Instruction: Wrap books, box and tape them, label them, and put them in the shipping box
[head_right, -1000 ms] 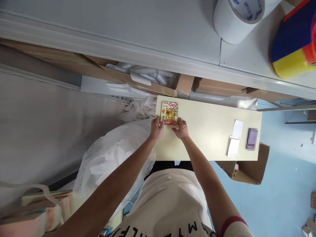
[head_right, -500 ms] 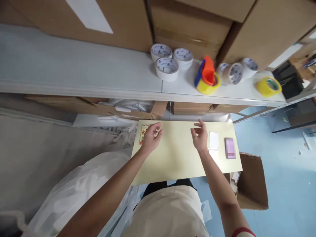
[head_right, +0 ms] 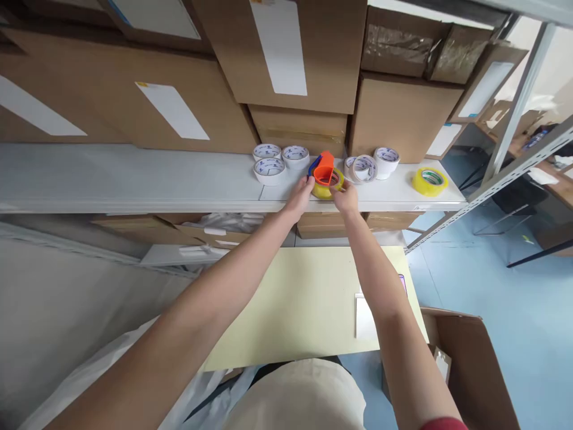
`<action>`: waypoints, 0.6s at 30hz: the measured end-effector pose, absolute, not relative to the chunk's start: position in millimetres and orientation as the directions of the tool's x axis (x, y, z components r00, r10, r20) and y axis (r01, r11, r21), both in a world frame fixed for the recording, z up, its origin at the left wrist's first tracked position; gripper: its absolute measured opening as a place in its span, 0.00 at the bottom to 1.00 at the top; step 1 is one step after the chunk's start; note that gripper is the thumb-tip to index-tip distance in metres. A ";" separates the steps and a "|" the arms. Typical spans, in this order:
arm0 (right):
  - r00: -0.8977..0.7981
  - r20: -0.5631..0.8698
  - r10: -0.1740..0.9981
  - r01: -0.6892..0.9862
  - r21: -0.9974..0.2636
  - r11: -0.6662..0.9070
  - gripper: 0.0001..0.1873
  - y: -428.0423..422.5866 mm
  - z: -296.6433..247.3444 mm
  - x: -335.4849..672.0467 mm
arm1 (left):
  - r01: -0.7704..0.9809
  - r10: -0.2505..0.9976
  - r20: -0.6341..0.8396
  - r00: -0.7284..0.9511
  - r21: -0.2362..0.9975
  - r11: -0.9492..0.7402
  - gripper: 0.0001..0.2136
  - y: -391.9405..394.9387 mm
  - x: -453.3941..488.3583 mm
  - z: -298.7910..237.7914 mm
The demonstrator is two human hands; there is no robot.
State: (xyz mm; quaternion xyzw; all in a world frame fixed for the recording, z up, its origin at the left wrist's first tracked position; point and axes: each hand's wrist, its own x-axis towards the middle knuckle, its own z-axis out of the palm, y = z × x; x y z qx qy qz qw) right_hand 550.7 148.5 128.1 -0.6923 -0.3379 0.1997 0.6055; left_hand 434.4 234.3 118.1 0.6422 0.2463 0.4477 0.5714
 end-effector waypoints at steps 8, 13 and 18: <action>0.692 0.198 0.694 0.161 -0.980 0.119 0.31 73.8 123.2 506.7 | -0.207 0.873 0.292 0.392 0.952 -0.226 0.30 156.8 383.6 117.6; 0.685 0.169 0.709 0.143 -0.985 0.097 0.33 -17.8 94.2 458.6 | -0.112 0.889 0.254 0.380 0.967 -0.229 0.33 67.9 337.4 81.5; 0.743 -0.112 0.659 -0.047 -0.992 -0.116 0.32 -82.6 3.9 427.9 | -0.036 0.861 -0.062 0.504 0.995 0.092 0.35 3.7 301.0 0.2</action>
